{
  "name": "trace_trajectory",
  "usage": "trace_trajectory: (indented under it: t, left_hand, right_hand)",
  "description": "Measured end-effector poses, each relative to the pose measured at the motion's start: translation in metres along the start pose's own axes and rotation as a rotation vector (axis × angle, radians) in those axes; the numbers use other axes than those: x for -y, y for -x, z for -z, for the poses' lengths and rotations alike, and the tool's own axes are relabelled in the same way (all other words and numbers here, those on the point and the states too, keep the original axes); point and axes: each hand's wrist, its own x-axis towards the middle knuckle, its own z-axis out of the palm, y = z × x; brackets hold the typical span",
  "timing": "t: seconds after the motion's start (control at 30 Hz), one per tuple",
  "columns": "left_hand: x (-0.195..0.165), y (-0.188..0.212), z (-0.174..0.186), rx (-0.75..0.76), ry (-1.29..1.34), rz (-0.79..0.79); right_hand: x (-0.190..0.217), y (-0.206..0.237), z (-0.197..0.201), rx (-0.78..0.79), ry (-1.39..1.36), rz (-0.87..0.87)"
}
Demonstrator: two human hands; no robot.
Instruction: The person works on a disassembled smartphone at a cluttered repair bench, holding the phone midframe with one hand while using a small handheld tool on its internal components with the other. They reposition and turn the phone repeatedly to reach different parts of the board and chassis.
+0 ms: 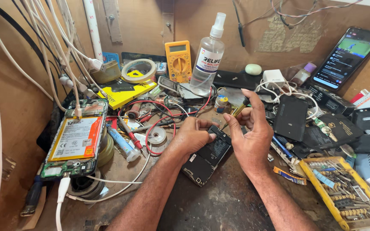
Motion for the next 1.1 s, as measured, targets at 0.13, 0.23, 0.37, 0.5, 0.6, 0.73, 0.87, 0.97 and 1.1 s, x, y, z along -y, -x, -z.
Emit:
trace_trajectory:
  t: [0.13, 0.23, 0.37, 0.5, 0.6, 0.73, 0.87, 0.97, 1.1]
  left_hand:
    - [-0.003, 0.001, 0.0, 0.002, 0.034, 0.023]
    - [-0.004, 0.002, 0.0, 0.001, 0.032, 0.023]
    - [-0.005, 0.005, 0.0, -0.008, -0.007, -0.015]
    - [-0.006, 0.005, -0.001, -0.011, 0.02, 0.022]
    - [-0.006, 0.004, -0.001, -0.039, -0.002, 0.014]
    - [-0.006, 0.004, -0.001, -0.015, 0.003, -0.005]
    - [-0.006, 0.004, -0.001, -0.006, 0.01, 0.006]
    - [-0.007, 0.005, 0.0, 0.001, 0.031, 0.034]
    - [-0.01, 0.005, -0.001, -0.004, 0.015, 0.036]
  right_hand:
    - [0.0, 0.001, 0.001, 0.026, -0.042, 0.003]
    - [0.0, 0.003, 0.002, 0.069, -0.112, 0.029]
    - [-0.001, 0.002, -0.002, 0.02, -0.018, 0.036]
    - [-0.001, 0.001, 0.002, -0.026, -0.046, -0.106]
    - [0.001, 0.003, 0.001, 0.009, -0.142, -0.023]
    - [0.002, 0.002, -0.001, 0.026, -0.102, 0.014]
    - [0.001, 0.002, 0.001, -0.01, -0.042, -0.038]
    - [-0.001, 0.005, 0.002, -0.051, -0.048, -0.007]
    - [-0.005, 0.003, 0.009, -0.132, -0.077, 0.018]
